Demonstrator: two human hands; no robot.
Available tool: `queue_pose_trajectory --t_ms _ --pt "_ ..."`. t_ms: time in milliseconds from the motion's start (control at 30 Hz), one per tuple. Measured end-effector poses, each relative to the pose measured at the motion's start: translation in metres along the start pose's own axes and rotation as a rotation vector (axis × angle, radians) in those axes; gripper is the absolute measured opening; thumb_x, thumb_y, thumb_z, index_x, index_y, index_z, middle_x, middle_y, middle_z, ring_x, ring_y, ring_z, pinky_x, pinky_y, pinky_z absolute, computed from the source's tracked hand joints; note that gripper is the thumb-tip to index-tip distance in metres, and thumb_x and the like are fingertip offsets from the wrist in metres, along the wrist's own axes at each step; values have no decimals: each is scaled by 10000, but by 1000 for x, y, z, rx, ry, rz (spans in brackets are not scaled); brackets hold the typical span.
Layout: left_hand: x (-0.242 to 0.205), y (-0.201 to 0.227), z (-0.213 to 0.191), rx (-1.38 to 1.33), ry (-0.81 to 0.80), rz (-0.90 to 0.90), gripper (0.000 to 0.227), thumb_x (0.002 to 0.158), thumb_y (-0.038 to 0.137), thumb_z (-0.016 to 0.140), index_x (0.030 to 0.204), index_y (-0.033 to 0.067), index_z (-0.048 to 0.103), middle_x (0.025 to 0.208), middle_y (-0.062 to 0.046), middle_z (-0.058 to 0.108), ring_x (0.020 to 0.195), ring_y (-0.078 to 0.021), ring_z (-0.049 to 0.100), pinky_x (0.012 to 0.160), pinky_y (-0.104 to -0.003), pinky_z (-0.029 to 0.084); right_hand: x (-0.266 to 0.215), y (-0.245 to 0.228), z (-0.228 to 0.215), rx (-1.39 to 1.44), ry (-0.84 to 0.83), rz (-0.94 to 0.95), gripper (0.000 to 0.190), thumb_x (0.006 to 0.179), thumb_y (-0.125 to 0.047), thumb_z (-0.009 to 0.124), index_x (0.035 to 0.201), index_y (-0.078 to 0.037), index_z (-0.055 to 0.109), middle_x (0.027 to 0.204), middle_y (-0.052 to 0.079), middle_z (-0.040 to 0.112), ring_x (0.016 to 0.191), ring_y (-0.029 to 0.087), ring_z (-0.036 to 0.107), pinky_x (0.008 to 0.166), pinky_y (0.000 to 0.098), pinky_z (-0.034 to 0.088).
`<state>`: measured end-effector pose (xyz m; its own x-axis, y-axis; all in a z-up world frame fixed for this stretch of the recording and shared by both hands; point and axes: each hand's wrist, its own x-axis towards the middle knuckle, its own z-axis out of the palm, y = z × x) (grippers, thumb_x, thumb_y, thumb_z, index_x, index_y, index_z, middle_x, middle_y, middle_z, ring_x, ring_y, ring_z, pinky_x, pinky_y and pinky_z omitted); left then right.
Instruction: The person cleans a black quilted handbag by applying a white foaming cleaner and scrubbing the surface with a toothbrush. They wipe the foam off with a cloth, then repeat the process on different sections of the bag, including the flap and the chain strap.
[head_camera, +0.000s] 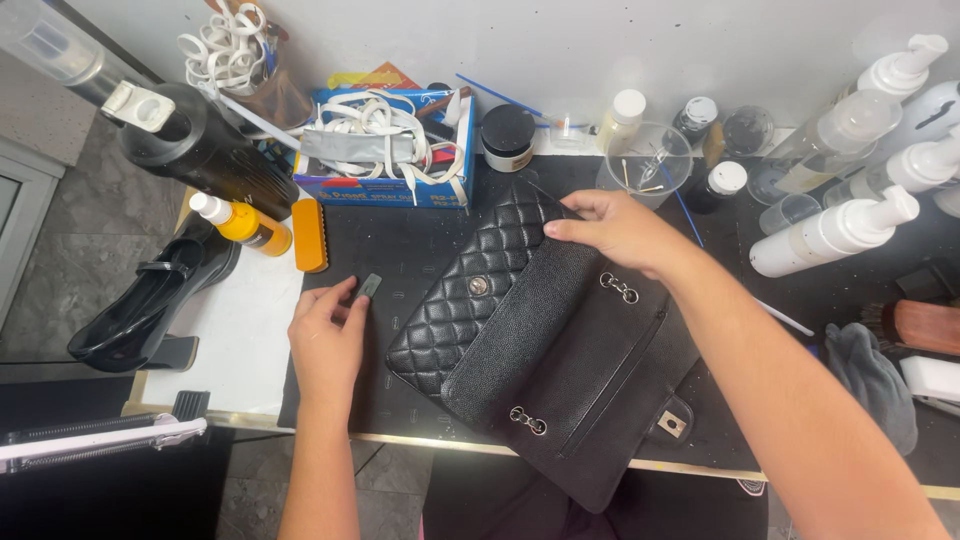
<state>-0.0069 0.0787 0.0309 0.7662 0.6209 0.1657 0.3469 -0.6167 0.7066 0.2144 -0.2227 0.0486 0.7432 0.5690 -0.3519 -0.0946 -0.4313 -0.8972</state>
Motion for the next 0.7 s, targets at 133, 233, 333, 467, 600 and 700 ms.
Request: queue_pose_trajectory --t_ms 133,233,333,467,600,700 --pt "-6 15 -5 -62 32 72 287 914 74 733 1198 28 733 1052 -103 687 845 -195 673 742 -325 539 -33 -5 9 -244 190 -72 552 876 -275 737 1371 -69 605 1316 175 644 1171 235 659 967 365 522" --pt "-17 43 -9 -192 1 164 237 948 65 703 1180 26 727 1121 -106 708 963 -214 702 837 -322 556 -89 -10 5 -417 397 -513 469 897 -169 712 1323 11 635 1297 193 696 1132 273 666 951 381 525" --pt "-39 71 -16 -165 -1 295 220 927 40 711 1145 16 729 1169 -128 710 1074 -255 701 920 -345 550 -154 0 4 -327 570 -400 333 887 -71 717 1216 -36 678 1156 108 745 985 175 728 888 310 567" --pt "-97 109 -1 -197 -23 456 130 887 31 721 1011 66 732 1083 -69 732 1055 -238 717 942 -345 577 -212 49 -1 -565 742 -412 277 811 -9 758 1080 -34 695 1090 128 723 998 219 683 897 311 524" --pt "-154 131 47 -357 -653 626 393 876 176 775 1229 27 691 1325 -171 660 1253 -346 634 1060 -465 506 -222 85 -12 -142 970 -372 397 977 -1 770 1294 28 533 1250 157 621 1067 182 631 972 291 534" --pt "-190 132 78 -291 -723 696 565 865 236 786 1323 -39 601 1416 -235 557 1376 -408 499 1142 -573 350 -205 90 -40 -191 1093 -402 727 973 -60 817 1510 45 338 1455 189 502 1232 222 550 1070 339 518"
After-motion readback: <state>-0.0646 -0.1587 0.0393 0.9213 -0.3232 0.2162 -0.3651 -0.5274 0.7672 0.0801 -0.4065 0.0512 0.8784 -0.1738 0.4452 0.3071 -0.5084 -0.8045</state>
